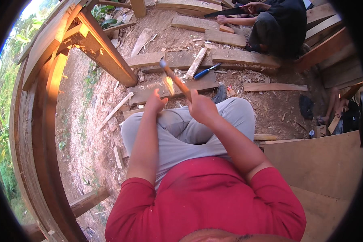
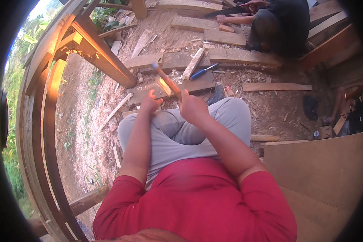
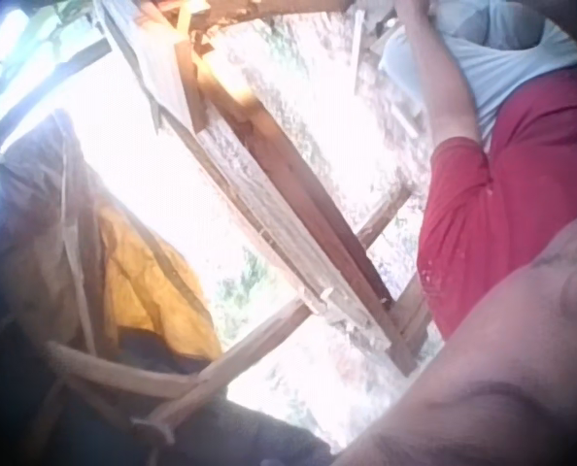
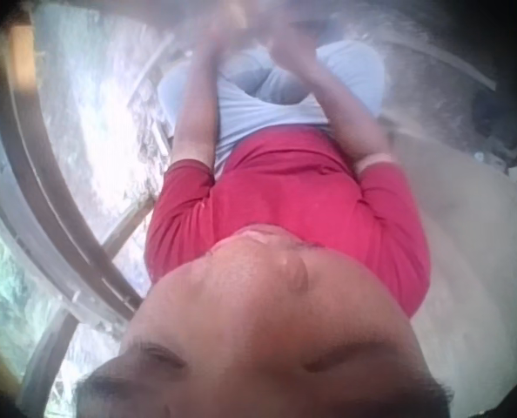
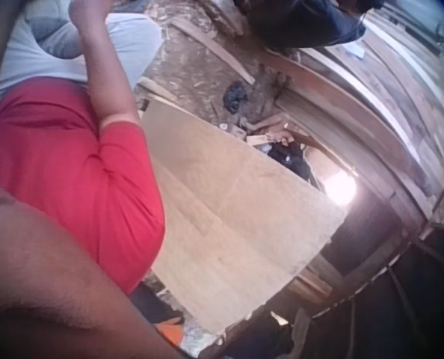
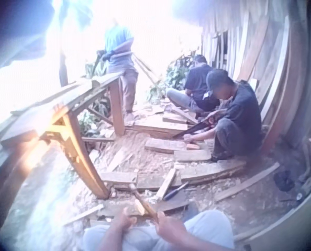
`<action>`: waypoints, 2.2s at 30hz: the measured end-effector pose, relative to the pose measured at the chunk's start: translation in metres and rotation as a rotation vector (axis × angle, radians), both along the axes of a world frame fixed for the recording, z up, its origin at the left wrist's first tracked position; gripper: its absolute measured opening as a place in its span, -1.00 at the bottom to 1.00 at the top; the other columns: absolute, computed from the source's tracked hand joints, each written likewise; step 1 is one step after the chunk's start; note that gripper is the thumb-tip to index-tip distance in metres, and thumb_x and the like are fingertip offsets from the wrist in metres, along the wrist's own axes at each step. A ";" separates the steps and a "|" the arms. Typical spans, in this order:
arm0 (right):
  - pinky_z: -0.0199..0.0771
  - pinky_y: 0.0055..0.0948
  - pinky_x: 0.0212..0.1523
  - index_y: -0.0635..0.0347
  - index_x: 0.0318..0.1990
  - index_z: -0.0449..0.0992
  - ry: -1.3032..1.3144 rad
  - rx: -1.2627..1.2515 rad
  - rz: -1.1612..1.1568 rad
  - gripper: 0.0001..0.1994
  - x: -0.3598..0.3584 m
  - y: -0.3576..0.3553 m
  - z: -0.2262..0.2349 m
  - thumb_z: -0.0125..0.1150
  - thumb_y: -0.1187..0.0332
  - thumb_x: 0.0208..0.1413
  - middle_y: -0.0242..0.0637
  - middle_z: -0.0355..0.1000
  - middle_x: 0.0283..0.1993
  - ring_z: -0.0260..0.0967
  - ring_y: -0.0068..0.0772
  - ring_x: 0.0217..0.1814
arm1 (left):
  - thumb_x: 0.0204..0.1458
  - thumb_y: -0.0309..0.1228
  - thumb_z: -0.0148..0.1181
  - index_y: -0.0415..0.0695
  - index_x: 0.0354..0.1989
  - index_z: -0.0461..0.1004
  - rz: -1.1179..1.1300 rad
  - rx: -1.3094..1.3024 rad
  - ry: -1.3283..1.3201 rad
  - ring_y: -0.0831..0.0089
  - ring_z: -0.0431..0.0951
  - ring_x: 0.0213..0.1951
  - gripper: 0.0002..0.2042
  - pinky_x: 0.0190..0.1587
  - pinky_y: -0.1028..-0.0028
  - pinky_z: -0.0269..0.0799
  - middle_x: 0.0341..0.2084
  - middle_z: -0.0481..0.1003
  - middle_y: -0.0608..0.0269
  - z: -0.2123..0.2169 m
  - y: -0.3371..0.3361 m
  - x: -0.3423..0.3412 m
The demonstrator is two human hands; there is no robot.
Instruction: The person sits on the floor and uses a hammer to drive a small wooden peg into a larger piece of wood, then checks the fit and hammers it further.
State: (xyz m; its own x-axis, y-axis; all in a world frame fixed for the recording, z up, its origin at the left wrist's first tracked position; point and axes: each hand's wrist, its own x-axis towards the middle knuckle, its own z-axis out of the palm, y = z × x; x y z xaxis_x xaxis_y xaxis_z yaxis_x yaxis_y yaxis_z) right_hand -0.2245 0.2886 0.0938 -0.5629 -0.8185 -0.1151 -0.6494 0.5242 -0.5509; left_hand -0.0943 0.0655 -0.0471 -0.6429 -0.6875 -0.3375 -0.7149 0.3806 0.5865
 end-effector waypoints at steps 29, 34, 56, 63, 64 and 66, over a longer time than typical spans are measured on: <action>0.57 0.19 -0.24 0.26 0.00 0.33 0.021 -0.017 -0.035 -0.67 -0.014 -0.007 -0.030 0.26 0.23 0.30 0.14 0.58 -0.35 0.59 0.33 -0.26 | 0.20 0.01 0.34 -0.17 0.36 0.44 -0.475 -0.332 -0.179 -0.26 0.15 0.50 -0.34 0.55 -0.12 0.00 0.39 0.33 -0.27 0.143 0.163 0.087; 0.57 0.18 -0.22 0.26 -0.01 0.35 0.022 -0.007 -0.037 -0.66 -0.022 -0.013 -0.051 0.28 0.23 0.29 0.17 0.58 -0.33 0.58 0.32 -0.25 | 0.24 0.11 0.24 -0.09 0.37 0.47 -0.559 -0.269 -0.154 -0.26 0.10 0.54 -0.34 0.58 -0.15 -0.10 0.46 0.26 -0.25 0.138 0.184 0.104; 0.54 0.23 -0.16 0.27 -0.05 0.36 -0.005 -0.127 -0.051 -0.75 -0.026 -0.037 -0.017 0.17 0.28 0.30 0.14 0.60 -0.25 0.60 0.28 -0.18 | 0.20 -0.16 0.40 -0.12 0.49 0.26 -0.234 -0.617 -0.074 -0.31 0.03 0.55 -0.27 0.55 -0.13 -0.01 0.49 0.16 -0.29 0.164 0.061 0.119; 0.54 0.24 -0.16 0.26 -0.05 0.34 -0.029 0.078 -0.042 -0.75 -0.026 -0.033 -0.056 0.16 0.27 0.33 0.14 0.61 -0.24 0.61 0.30 -0.18 | 0.23 -0.18 0.34 -0.21 0.45 0.29 -0.216 -0.398 0.170 -0.23 0.29 0.43 -0.32 0.45 -0.02 0.23 0.40 0.30 -0.33 0.131 0.075 0.066; 0.54 0.24 -0.16 0.26 -0.05 0.34 -0.030 0.071 -0.060 -0.74 -0.028 -0.028 -0.061 0.16 0.26 0.33 0.14 0.61 -0.24 0.61 0.29 -0.17 | 0.23 -0.19 0.34 -0.22 0.45 0.28 -0.181 -0.341 0.236 -0.21 0.35 0.38 -0.32 0.42 0.01 0.29 0.35 0.35 -0.33 0.129 0.069 0.048; 0.54 0.24 -0.15 0.26 -0.04 0.34 -0.038 0.040 -0.087 -0.73 -0.030 -0.028 -0.067 0.17 0.25 0.34 0.13 0.61 -0.24 0.61 0.29 -0.16 | 0.23 -0.20 0.33 -0.24 0.46 0.26 -0.119 -0.300 0.294 -0.19 0.43 0.33 -0.31 0.37 0.05 0.36 0.29 0.43 -0.31 0.117 0.045 0.015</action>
